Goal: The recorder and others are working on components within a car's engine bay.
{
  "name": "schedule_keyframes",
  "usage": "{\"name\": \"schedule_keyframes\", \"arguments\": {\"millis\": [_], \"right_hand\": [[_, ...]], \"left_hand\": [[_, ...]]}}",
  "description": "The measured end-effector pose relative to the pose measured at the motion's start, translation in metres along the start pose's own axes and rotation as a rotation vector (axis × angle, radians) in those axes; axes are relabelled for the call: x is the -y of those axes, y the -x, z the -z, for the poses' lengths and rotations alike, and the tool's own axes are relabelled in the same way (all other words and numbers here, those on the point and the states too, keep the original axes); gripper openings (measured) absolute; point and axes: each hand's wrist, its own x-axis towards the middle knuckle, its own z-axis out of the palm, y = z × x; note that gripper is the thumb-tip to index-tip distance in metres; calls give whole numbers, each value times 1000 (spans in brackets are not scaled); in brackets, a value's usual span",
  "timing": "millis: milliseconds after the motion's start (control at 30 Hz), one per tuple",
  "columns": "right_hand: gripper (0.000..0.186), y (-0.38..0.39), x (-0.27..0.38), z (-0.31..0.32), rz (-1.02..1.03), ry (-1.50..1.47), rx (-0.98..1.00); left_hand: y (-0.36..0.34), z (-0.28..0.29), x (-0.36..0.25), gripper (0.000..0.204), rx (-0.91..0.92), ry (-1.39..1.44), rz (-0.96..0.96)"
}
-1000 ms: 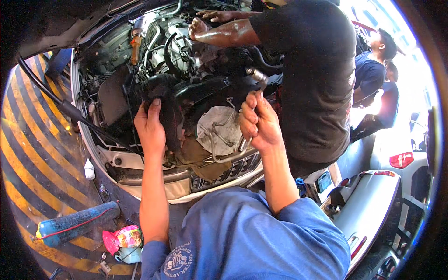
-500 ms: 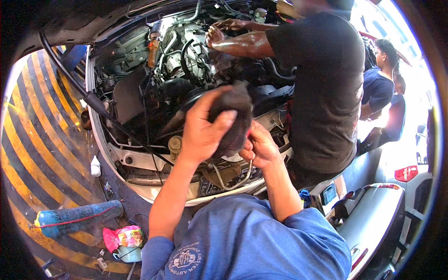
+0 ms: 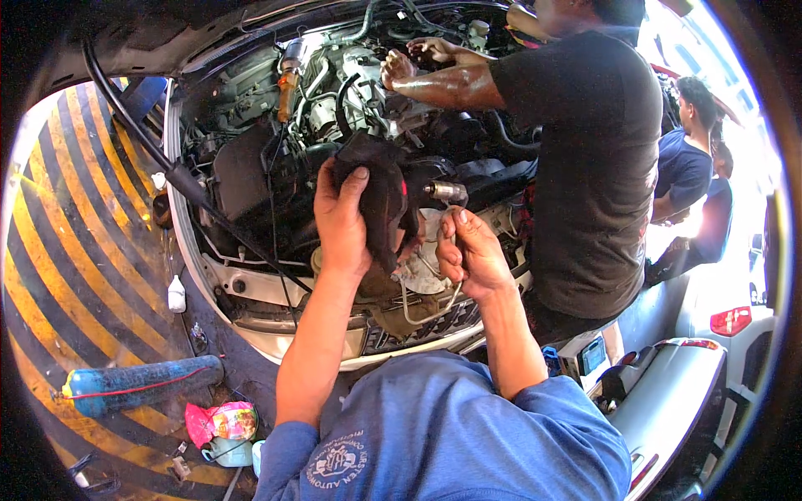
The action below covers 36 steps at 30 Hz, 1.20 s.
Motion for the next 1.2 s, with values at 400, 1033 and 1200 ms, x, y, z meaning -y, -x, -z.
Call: {"name": "schedule_keyframes", "arguments": {"millis": [400, 1033, 1200], "right_hand": [[27, 1, -14, -9, -156, 75, -120], [29, -2, -19, 10, -129, 105, -76], [30, -2, -18, 10, -72, 162, -78]], "left_hand": [[21, -2, -4, 19, 319, -632, -180], [24, 25, 11, 30, 303, -851, -302], [18, 19, 9, 27, 333, -978, -373]]}}
